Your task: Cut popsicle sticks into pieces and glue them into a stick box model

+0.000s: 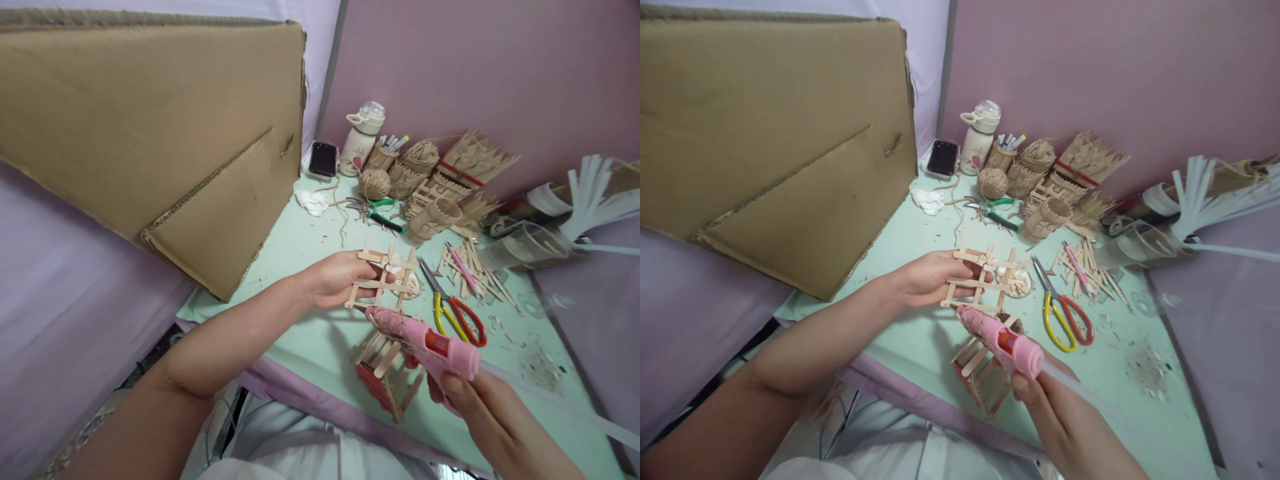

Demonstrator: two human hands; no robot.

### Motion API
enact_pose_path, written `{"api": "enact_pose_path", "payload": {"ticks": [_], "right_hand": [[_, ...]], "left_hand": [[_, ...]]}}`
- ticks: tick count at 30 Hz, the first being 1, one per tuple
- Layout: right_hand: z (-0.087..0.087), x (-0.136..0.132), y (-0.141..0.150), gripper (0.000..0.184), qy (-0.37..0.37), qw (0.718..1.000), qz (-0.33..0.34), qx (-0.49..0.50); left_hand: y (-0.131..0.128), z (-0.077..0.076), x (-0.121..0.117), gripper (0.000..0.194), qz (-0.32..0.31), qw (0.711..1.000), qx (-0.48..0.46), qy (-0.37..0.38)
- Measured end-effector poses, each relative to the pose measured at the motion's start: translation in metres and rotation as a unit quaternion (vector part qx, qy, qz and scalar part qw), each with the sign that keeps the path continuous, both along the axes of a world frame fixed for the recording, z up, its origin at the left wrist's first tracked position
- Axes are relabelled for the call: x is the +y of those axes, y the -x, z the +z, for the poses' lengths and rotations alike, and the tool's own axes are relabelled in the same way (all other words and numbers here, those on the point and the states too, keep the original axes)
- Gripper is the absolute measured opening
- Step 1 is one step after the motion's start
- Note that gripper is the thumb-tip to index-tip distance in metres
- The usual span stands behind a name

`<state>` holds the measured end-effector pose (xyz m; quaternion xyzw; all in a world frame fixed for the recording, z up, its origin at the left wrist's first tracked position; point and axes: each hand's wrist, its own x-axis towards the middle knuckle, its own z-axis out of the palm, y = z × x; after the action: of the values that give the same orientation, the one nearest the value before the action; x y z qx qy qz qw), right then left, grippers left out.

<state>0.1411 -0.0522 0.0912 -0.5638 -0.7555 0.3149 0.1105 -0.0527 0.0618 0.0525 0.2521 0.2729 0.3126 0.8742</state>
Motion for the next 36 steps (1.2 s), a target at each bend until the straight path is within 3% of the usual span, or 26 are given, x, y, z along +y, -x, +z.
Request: {"api": "enact_pose_path", "payload": {"ticks": [22, 36], "right_hand": [[-0.002, 0.001, 0.001, 0.055, 0.043, 0.999, 0.009, 0.013], [-0.008, -0.007, -0.009, 0.041, -0.023, 1.000, -0.006, 0.011]], "left_hand": [[0.000, 0.001, 0.000, 0.024, -0.002, 1.000, 0.004, -0.004], [0.001, 0.001, -0.001, 0.023, -0.014, 1.000, 0.000, 0.000]]}}
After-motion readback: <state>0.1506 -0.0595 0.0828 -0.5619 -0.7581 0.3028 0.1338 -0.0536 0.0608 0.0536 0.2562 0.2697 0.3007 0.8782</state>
